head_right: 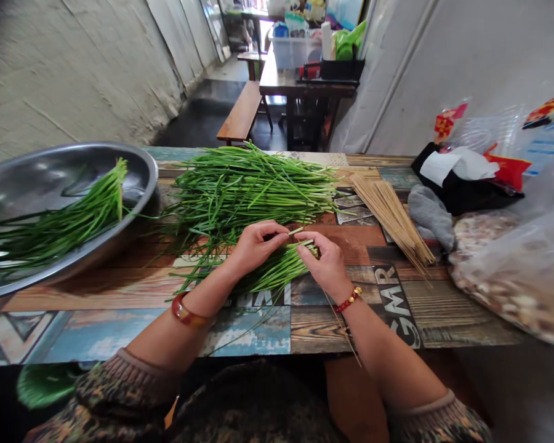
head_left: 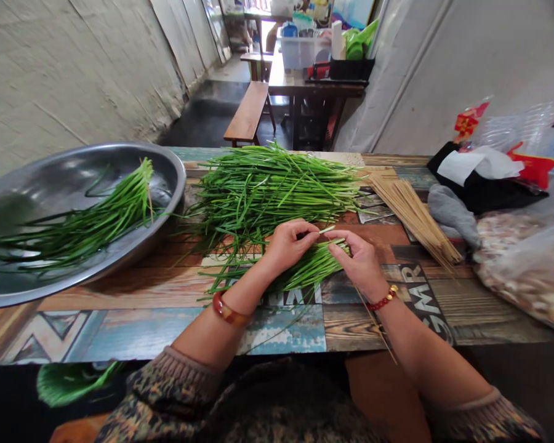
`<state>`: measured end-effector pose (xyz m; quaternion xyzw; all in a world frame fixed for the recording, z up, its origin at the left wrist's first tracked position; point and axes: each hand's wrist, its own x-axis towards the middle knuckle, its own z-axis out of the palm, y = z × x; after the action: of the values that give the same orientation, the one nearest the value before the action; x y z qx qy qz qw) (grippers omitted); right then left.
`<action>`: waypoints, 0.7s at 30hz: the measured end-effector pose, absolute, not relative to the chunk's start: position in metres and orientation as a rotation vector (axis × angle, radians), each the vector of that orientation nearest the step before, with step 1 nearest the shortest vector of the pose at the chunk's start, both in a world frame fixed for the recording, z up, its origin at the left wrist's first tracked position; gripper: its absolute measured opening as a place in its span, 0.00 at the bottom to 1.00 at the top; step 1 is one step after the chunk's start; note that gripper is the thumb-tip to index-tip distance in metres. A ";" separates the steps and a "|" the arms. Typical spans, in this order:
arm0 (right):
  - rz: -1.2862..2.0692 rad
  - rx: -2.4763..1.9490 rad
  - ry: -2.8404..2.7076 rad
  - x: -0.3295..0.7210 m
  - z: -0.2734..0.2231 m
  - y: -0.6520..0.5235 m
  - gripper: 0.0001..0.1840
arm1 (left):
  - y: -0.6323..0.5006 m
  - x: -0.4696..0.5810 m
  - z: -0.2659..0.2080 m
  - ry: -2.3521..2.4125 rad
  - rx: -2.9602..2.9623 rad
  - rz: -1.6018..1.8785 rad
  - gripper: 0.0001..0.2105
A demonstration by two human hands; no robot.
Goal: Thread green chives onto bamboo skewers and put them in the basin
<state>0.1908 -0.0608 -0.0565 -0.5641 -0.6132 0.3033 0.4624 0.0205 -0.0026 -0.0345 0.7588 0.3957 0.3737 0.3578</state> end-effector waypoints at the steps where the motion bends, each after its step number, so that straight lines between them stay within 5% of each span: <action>1: 0.746 -1.394 -1.510 0.191 -0.056 -0.061 0.12 | -0.003 0.021 -0.035 1.030 1.952 0.973 0.07; 21: 0.748 -1.404 -1.536 0.189 -0.056 -0.061 0.12 | -0.005 0.024 -0.036 1.110 2.007 0.988 0.06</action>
<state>0.1893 -0.0609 -0.0565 -0.5673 -0.6209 0.3025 0.4485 0.0240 -0.0047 -0.0364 0.7623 0.4216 0.3752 0.3168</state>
